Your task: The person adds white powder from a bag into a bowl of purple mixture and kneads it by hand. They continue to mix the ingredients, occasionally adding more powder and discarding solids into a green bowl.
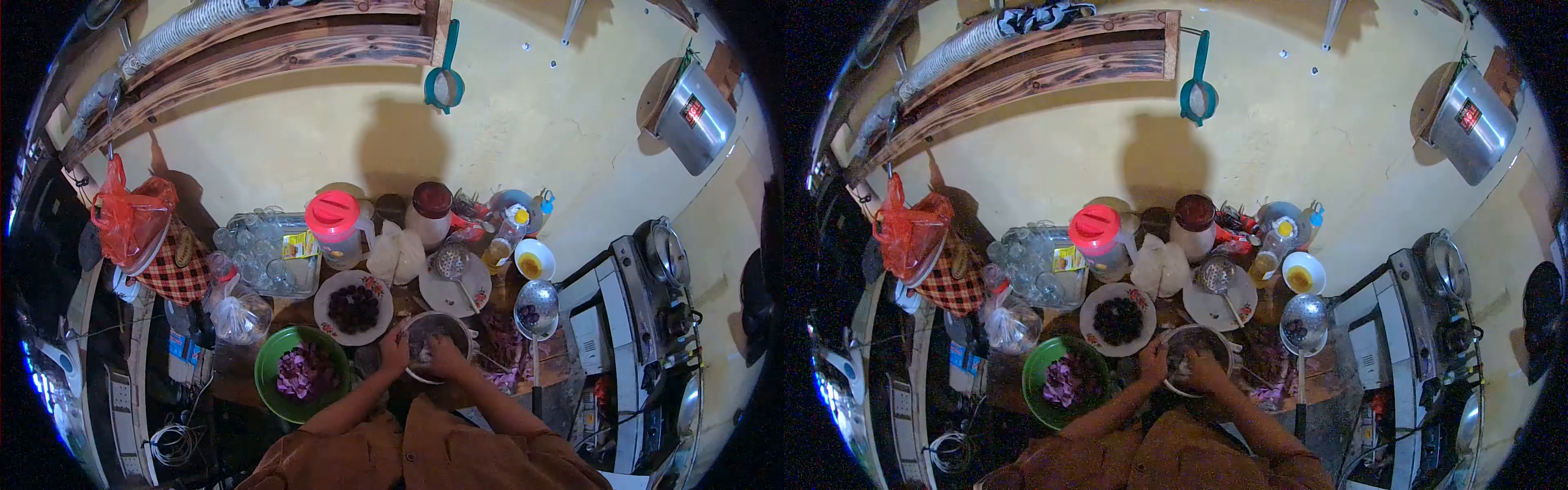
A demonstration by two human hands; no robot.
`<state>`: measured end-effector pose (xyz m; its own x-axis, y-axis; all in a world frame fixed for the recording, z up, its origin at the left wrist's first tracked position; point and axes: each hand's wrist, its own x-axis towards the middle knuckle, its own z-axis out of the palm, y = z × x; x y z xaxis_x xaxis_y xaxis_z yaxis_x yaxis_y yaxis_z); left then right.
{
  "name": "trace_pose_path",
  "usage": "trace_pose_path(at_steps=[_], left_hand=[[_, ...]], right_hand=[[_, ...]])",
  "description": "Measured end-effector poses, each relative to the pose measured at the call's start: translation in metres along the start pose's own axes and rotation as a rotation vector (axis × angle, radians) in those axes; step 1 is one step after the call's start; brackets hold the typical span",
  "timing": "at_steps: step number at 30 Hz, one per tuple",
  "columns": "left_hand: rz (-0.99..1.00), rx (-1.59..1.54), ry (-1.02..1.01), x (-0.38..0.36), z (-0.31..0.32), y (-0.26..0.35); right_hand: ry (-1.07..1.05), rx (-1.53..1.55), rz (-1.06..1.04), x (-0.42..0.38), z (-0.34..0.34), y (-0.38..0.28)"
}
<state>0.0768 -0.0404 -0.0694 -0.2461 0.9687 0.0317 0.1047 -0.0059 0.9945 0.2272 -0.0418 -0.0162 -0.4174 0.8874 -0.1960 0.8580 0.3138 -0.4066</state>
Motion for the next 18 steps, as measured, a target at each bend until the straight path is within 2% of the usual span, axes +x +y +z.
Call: trace_pose_path(at_steps=[1, 5, 7, 10, 13, 15, 16, 17, 18], left_hand=[[-0.132, -0.028, -0.045, 0.000, -0.001, 0.007], [-0.124, 0.017, -0.025, -0.003, 0.001, 0.022], [-0.058, 0.179, -0.008, -0.002, -0.001, 0.027], [-0.105, 0.142, 0.007, -0.001, 0.001, 0.023], [-0.033, 0.131, 0.007, 0.001, 0.001, 0.018], [-0.024, 0.145, 0.031, 0.003, 0.001, 0.009], [-0.014, 0.155, 0.057, 0.006, 0.001, 0.006], [-0.009, 0.154, 0.059, 0.008, 0.000, 0.003], [-0.131, 0.162, -0.011, 0.008, -0.007, 0.027]], right_hand=[[0.001, 0.002, -0.001, 0.006, 0.004, -0.002], [-0.005, -0.151, 0.158, 0.023, 0.022, -0.011], [0.032, -0.201, 0.187, 0.036, 0.031, -0.006], [0.064, -0.184, 0.226, 0.046, 0.036, -0.001], [-0.053, -0.172, 0.177, 0.048, 0.025, 0.007], [-0.143, 0.065, 0.259, 0.048, 0.013, 0.009], [-0.136, 0.064, 0.258, 0.045, 0.006, 0.008], [0.003, 0.150, 0.224, 0.039, -0.001, 0.007], [0.139, 0.235, 0.188, 0.032, -0.008, 0.003]])
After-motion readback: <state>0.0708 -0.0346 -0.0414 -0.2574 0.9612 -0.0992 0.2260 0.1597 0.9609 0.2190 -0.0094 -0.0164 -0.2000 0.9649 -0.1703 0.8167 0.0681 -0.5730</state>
